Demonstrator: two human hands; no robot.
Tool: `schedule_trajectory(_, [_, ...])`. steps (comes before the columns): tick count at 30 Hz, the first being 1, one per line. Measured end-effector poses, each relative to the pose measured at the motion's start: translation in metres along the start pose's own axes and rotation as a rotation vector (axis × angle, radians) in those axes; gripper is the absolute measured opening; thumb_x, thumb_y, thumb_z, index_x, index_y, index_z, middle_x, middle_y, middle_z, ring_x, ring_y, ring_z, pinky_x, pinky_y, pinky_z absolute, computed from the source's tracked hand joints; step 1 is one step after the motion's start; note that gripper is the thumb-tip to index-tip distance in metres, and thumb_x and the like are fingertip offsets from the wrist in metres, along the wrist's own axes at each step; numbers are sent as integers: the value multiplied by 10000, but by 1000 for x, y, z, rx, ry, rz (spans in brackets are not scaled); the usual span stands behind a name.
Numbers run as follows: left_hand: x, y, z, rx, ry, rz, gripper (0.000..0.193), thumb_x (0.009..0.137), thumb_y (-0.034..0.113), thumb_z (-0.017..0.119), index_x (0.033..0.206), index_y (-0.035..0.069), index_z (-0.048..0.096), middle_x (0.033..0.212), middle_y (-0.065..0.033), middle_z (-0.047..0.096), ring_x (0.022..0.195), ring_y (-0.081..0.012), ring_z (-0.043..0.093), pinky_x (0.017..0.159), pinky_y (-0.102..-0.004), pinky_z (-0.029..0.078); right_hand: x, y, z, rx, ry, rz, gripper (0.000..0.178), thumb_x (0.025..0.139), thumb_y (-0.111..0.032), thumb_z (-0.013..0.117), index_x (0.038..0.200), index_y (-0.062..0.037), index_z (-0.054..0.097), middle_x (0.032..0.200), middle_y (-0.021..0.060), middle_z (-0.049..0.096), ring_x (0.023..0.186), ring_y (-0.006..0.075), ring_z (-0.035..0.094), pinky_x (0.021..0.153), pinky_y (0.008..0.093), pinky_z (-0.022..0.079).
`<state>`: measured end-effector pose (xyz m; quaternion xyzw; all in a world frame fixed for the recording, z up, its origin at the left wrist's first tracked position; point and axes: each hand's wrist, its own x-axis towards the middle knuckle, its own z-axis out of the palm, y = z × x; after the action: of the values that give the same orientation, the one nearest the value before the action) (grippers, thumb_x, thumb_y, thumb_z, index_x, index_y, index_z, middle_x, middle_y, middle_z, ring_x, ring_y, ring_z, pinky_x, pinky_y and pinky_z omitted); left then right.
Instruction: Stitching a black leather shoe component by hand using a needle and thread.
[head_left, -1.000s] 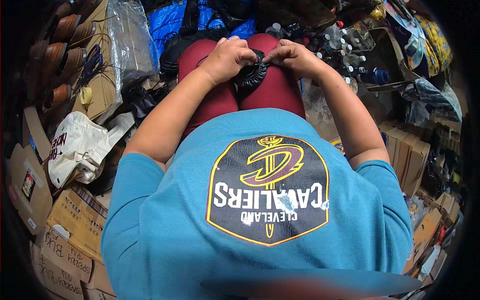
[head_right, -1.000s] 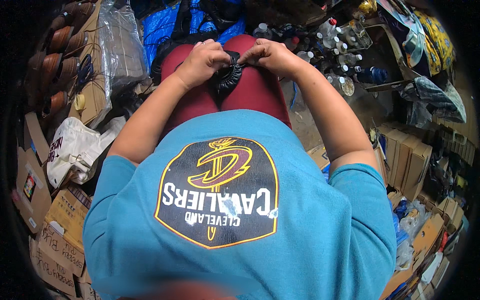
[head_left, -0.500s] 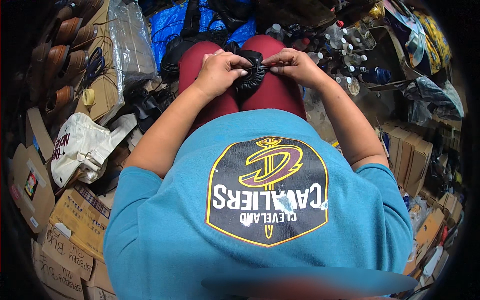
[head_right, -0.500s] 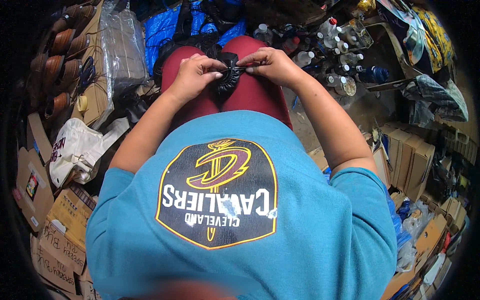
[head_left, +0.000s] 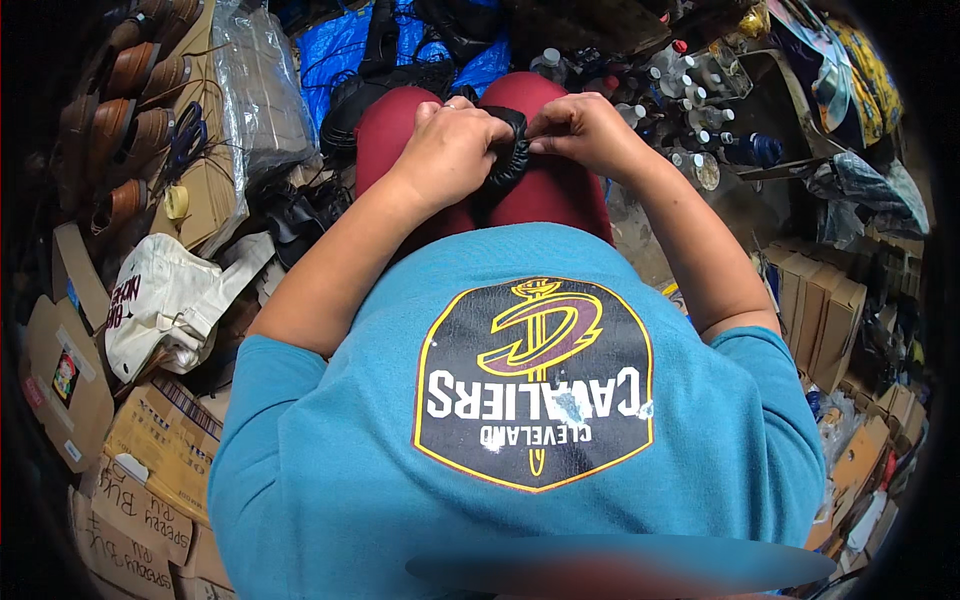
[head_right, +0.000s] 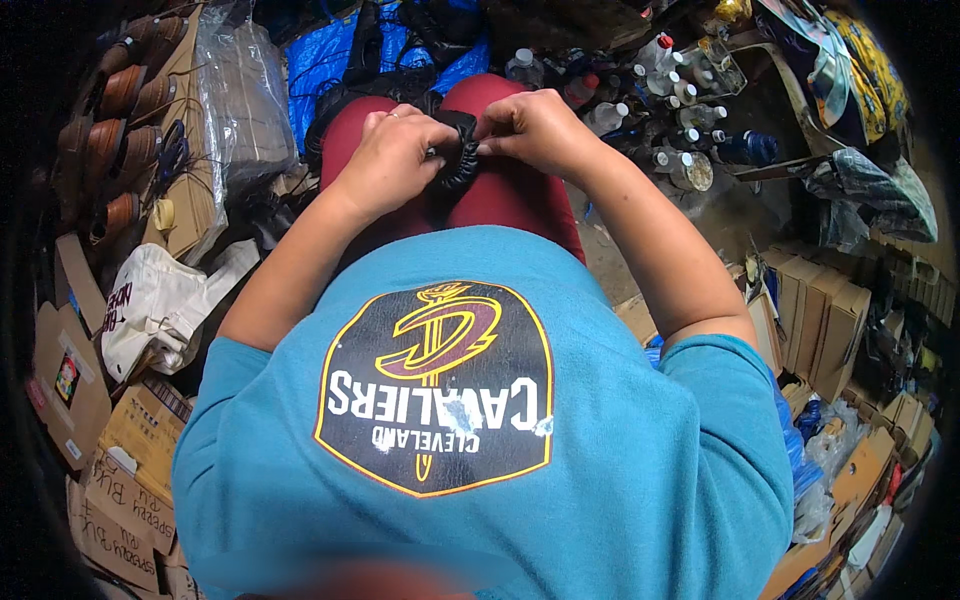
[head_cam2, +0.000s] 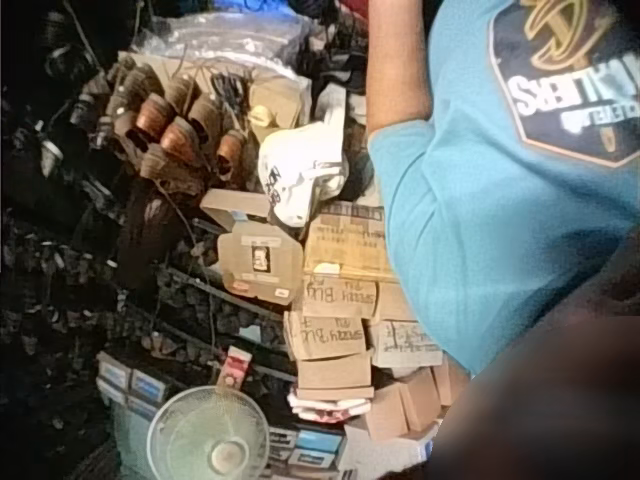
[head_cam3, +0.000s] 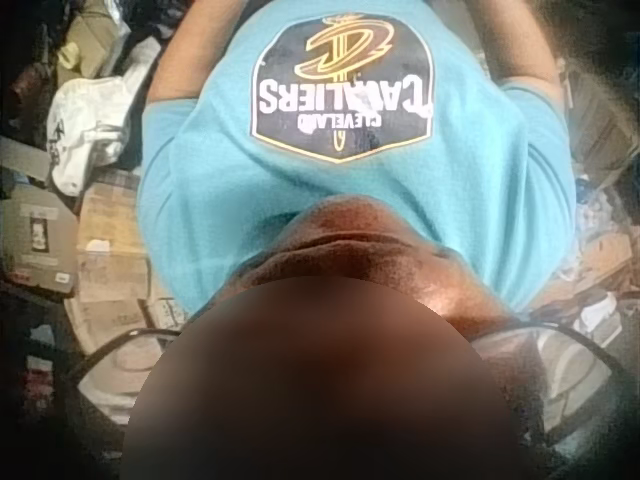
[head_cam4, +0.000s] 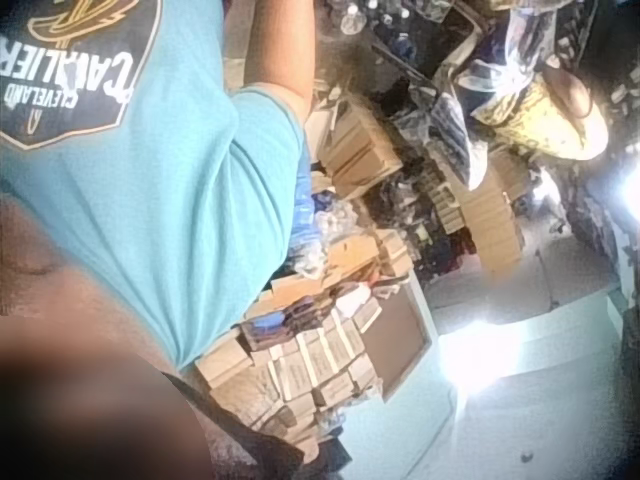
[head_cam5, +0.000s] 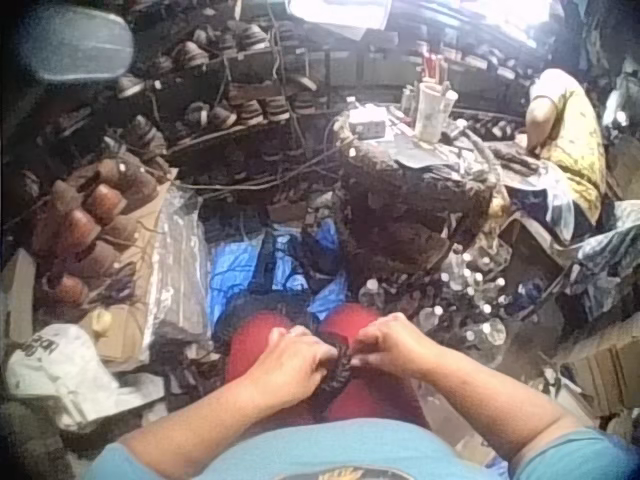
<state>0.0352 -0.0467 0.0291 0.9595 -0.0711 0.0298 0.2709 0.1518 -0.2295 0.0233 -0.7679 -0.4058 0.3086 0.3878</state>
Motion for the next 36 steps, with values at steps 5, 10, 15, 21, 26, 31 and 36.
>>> schedule_trajectory(5, [6, -3, 1, 2, -25, -5, 132, 727, 112, 684, 854, 110, 650, 875, -40, 646, 918, -240, 554, 781, -393, 364, 2, 0, -1, -174, 29, -182, 114, 734, -40, 722, 800, -19, 632, 753, 61, 642, 726, 90, 589, 672, 251, 464])
schedule_trajectory(10, [-6, -17, -7, 71, -20, 59, 108, 765, 92, 639, 867, 99, 605, 862, -43, 623, 896, -250, 544, 772, -396, 369, -5, 12, -9, 280, 64, 188, 105, 781, -75, 709, 764, -25, 619, 789, 6, 601, 803, 79, 583, 702, 245, 466])
schedule_trajectory(15, [-10, -18, -4, 33, -58, 0, 96, 795, 78, 601, 889, 70, 590, 850, -94, 623, 855, -295, 562, 747, -423, 409, -8, 20, -6, 453, 3, 181, 92, 789, -98, 714, 822, -35, 654, 874, -6, 542, 805, 73, 541, 753, 224, 446])
schedule_trajectory(21, [4, -14, 6, -196, -91, -29, 119, 829, 86, 563, 926, 17, 568, 835, -186, 619, 813, -380, 587, 715, -447, 461, -27, 22, -8, 146, 27, 200, 89, 774, -109, 708, 784, -31, 666, 911, 2, 505, 846, 96, 513, 720, 241, 434])
schedule_trajectory(26, [13, -7, 6, -177, -142, 10, 225, 873, 242, 545, 911, 26, 594, 778, -194, 607, 771, -355, 598, 675, -420, 462, -55, 15, -28, 287, 78, 167, 92, 770, -102, 684, 768, -23, 637, 939, 15, 496, 843, 94, 506, 685, 246, 425])
schedule_trajectory(31, [27, 3, 1, -214, -240, -165, 350, 859, 368, 572, 807, 24, 611, 660, -176, 572, 641, -320, 581, 601, -393, 446, -34, 8, -45, 326, 159, 31, 118, 803, -109, 660, 785, -17, 588, 939, 19, 485, 777, 77, 478, 672, 226, 394])
schedule_trajectory(36, [29, 4, 5, -231, -187, -244, 366, 850, 383, 577, 782, 26, 616, 637, -169, 568, 605, -297, 572, 588, -383, 440, 1, -3, -44, -498, 355, 87, 127, 803, -157, 660, 881, -61, 632, 1033, 55, 553, 854, 138, 572, 682, 250, 443])
